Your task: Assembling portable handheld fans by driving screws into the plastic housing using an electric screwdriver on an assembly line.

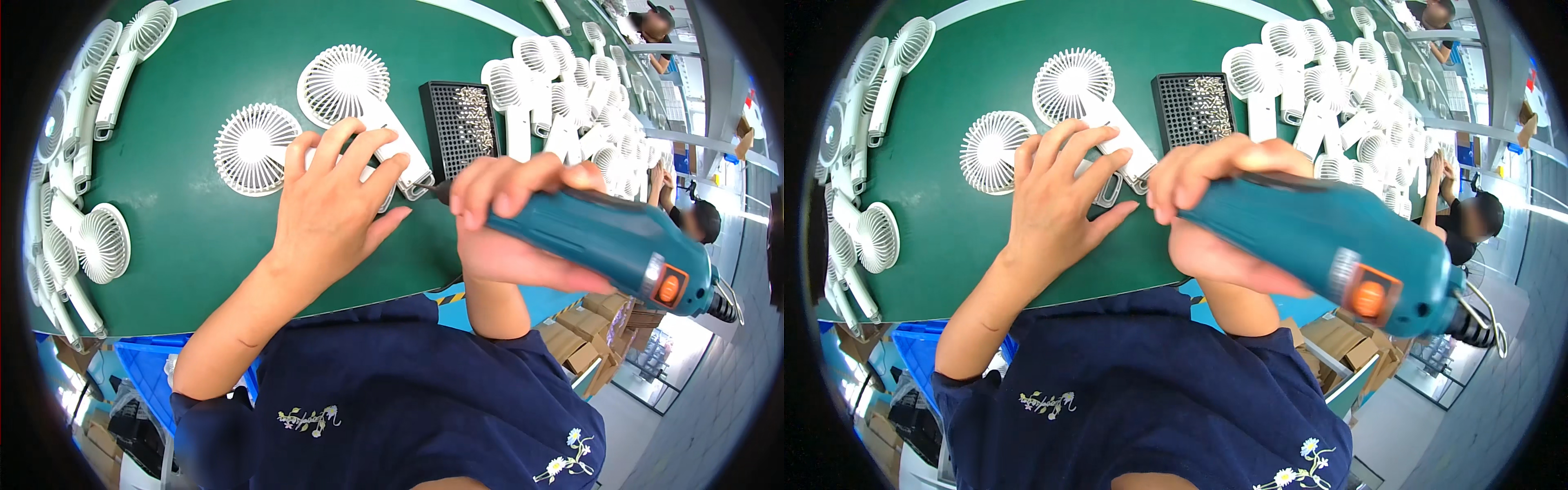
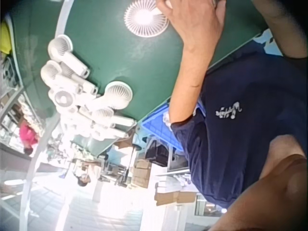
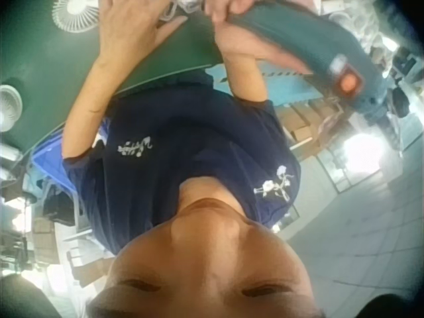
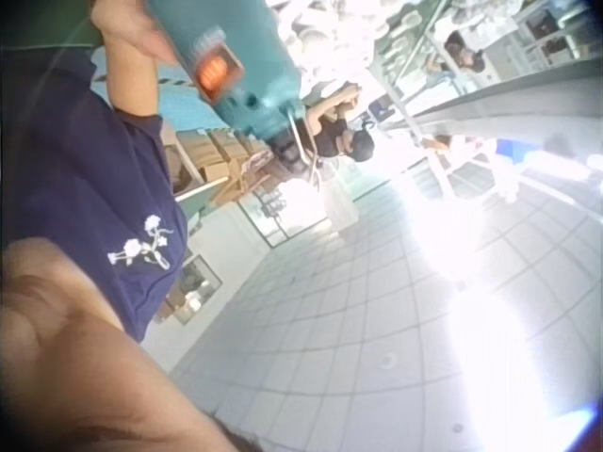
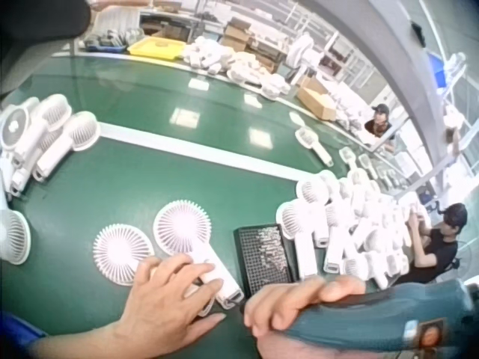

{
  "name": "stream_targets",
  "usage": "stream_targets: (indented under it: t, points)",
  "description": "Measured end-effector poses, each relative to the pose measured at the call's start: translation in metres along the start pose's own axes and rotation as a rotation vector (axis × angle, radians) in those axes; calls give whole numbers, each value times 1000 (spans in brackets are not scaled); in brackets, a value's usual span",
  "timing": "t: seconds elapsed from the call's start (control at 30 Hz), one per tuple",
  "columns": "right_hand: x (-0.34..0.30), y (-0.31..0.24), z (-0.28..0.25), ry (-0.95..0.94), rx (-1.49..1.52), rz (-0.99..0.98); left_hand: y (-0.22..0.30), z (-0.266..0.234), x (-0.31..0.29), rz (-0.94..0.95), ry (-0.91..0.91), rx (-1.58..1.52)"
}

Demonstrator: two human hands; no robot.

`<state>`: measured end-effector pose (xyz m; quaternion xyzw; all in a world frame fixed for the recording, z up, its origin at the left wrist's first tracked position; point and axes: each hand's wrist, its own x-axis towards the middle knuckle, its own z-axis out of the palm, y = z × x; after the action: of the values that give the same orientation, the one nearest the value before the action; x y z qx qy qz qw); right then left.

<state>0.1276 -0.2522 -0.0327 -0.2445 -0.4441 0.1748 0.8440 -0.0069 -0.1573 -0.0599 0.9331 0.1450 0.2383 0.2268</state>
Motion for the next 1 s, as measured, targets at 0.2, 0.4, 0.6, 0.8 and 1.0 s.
stream_targets:
  t: [0.2, 0.4, 0.6, 0.8, 1.0]
  points:
    - [15, -50, -13, 148, -16, -83, 12, 10, 22, 4, -15, 167]
    - [21, -31, -45, 318, -74, -112, -89, 4, 123, 45, 23, 269]
    - [9, -16, -61, 257, -146, -38, -44, -66, 68, 155, -364, -41]
    - [5, -17, -65, 277, -262, -42, -23, -53, 32, 156, -473, -45]
    - [18, -44, -27, 366, -49, -55, 6, -29, 21, 57, -176, -165]
